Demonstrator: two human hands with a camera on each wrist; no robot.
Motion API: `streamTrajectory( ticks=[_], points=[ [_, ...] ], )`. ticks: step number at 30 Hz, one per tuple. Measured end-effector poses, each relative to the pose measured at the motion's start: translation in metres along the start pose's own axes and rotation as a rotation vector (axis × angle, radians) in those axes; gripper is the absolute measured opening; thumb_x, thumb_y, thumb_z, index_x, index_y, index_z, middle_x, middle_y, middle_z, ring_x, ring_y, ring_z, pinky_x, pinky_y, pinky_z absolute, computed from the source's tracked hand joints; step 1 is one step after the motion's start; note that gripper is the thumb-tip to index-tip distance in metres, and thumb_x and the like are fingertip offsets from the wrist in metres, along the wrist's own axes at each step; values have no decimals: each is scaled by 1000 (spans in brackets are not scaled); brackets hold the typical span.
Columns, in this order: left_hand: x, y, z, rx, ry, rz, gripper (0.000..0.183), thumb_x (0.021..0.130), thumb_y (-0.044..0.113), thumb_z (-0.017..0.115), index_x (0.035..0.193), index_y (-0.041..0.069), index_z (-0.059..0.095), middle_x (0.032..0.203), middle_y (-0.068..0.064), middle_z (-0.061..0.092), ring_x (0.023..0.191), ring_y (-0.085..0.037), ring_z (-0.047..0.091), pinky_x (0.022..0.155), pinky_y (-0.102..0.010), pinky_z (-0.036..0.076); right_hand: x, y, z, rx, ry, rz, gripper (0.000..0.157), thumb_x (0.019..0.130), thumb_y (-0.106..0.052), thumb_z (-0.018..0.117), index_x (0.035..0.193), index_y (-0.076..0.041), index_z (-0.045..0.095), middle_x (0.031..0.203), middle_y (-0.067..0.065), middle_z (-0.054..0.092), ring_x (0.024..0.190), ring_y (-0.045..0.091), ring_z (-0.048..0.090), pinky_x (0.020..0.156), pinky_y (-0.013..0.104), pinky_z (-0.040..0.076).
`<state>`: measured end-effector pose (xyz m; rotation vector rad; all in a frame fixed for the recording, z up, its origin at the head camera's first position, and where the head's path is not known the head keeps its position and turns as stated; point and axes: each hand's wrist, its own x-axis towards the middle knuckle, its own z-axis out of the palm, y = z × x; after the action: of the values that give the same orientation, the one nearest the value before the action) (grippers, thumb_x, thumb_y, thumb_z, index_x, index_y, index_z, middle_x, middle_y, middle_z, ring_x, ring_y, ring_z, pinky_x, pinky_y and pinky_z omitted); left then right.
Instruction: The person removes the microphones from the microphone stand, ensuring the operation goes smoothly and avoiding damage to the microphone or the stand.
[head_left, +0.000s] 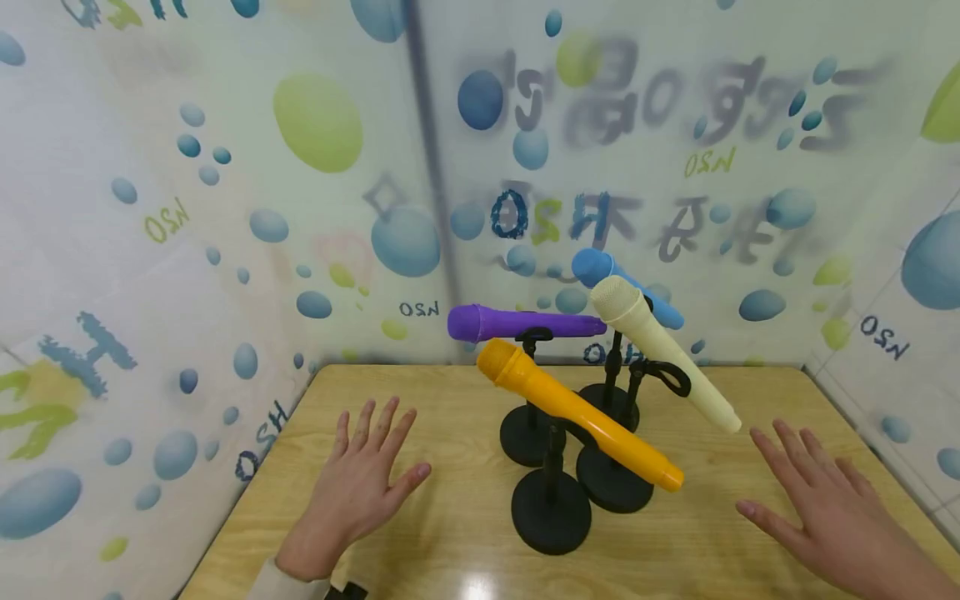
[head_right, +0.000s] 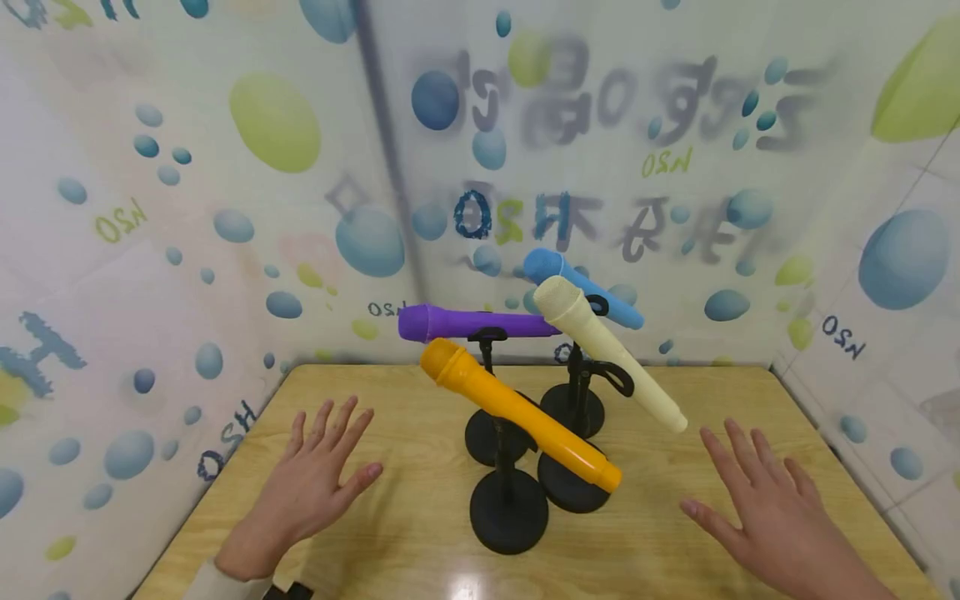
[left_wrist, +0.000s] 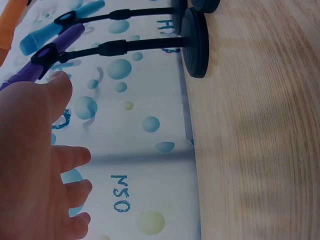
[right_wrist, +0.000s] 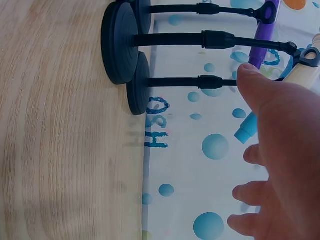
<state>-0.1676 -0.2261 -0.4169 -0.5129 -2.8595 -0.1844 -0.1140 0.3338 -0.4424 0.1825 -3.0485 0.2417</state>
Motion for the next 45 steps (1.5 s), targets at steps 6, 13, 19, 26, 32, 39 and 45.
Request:
streamTrajectory(
  ticks=[6,13,19,26,32,39,45],
  points=[
    [-1,0,0,-6,-4,2,75,109,62,51,166,15,43,178,-13,27,164,-47,21,131,-71,9,1,3,6,-14,5,-13,104,102,-62,65,173,-7,12,166,43,27,147,71,25,107,87,25],
    [-3,-1,-1,-10,2,-4,76,108,62,51,167,15,42,178,-13,26,164,-47,22,131,-71,10,2,2,2,-26,8,-17,104,104,-61,64,173,-4,11,166,43,25,148,71,24,107,87,27],
    [-3,-1,-1,-19,-6,3,77,108,62,51,167,14,40,178,-13,26,164,-46,22,131,-71,9,1,2,-1,-25,22,-27,103,103,-59,66,171,0,16,163,44,30,145,70,29,105,87,30],
    [-2,0,-1,-21,0,11,78,107,63,53,167,14,41,177,-13,28,164,-45,25,131,-69,11,1,3,-3,-16,47,-41,99,102,-56,70,169,2,24,162,43,35,141,69,37,103,86,34],
    [-2,3,0,-100,61,62,74,106,59,60,161,10,51,171,-15,44,156,-46,42,127,-69,28,-1,-1,-12,6,84,-46,76,98,-48,78,149,5,56,140,35,65,117,59,64,92,75,50],
    [-3,9,-3,-285,23,-7,68,103,55,69,154,11,58,154,-12,64,137,-41,64,114,-62,50,-10,-7,-17,194,101,-47,53,103,-37,75,144,-6,65,136,26,71,112,52,69,82,69,57],
    [-1,17,-5,-406,-48,-85,65,99,54,76,150,16,63,139,-6,75,122,-32,75,100,-53,60,-13,-12,-20,309,107,-59,43,106,-32,72,144,-11,67,139,17,72,115,44,69,79,54,63]
  ],
)
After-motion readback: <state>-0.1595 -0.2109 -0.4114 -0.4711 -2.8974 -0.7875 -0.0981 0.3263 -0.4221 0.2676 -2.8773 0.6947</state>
